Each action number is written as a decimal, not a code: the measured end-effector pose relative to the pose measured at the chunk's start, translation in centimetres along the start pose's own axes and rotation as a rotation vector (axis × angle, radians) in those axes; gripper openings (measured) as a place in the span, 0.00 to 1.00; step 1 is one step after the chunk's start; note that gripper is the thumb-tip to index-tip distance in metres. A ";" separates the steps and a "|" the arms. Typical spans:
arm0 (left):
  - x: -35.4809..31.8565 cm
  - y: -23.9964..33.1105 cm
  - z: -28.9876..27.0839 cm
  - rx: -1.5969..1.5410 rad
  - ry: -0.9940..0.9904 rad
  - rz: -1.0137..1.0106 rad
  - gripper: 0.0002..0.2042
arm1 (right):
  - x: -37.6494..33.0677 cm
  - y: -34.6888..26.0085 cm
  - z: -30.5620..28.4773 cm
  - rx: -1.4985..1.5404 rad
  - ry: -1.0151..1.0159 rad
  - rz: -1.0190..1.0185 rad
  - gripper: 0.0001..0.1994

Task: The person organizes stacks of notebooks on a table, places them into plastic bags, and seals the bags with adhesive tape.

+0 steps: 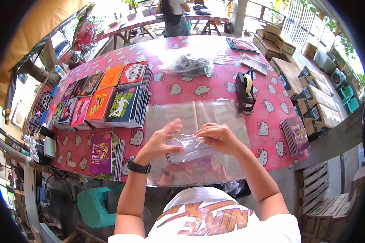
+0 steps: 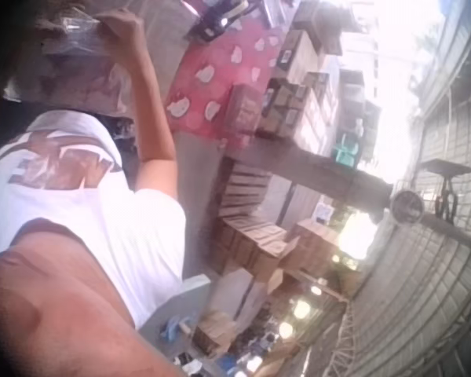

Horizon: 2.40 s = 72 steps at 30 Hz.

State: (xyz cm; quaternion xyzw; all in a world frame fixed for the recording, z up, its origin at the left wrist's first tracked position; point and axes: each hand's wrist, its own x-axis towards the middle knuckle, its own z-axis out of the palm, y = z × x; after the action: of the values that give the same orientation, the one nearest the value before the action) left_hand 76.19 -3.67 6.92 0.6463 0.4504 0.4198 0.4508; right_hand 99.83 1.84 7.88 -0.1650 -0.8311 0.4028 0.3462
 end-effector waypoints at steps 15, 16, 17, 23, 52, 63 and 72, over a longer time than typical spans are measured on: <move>-3.1 3.6 1.5 0.621 -0.079 0.318 0.25 | -1.3 -4.5 -1.1 -0.451 -0.259 -0.041 0.25; -3.6 3.6 2.2 0.774 -0.081 0.336 0.25 | -2.1 -4.0 -0.7 -0.451 -0.259 -0.037 0.25; -3.7 2.2 2.9 0.813 0.023 0.443 0.20 | -2.9 -2.8 -0.1 -0.514 -0.210 -0.140 0.25; -4.0 1.9 4.9 0.740 0.300 0.507 0.10 | -3.0 -2.5 1.9 -0.634 0.096 -0.128 0.15; 3.8 2.2 0.9 0.444 0.357 0.283 0.03 | 5.1 0.9 -0.8 -0.300 0.138 0.179 0.05; -6.6 -7.3 10.2 0.658 0.266 0.051 0.04 | -9.2 6.0 8.3 -0.383 0.007 0.176 0.08; -7.1 -11.6 9.7 0.264 0.579 -0.434 0.48 | -2.9 6.5 6.1 -0.461 -0.272 0.721 0.19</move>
State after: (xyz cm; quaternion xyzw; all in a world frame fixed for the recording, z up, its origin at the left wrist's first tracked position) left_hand 81.32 -10.31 -7.58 0.4431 0.7356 0.4182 0.2960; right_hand 97.54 0.89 -1.17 -0.4627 -0.8264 0.3199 0.0254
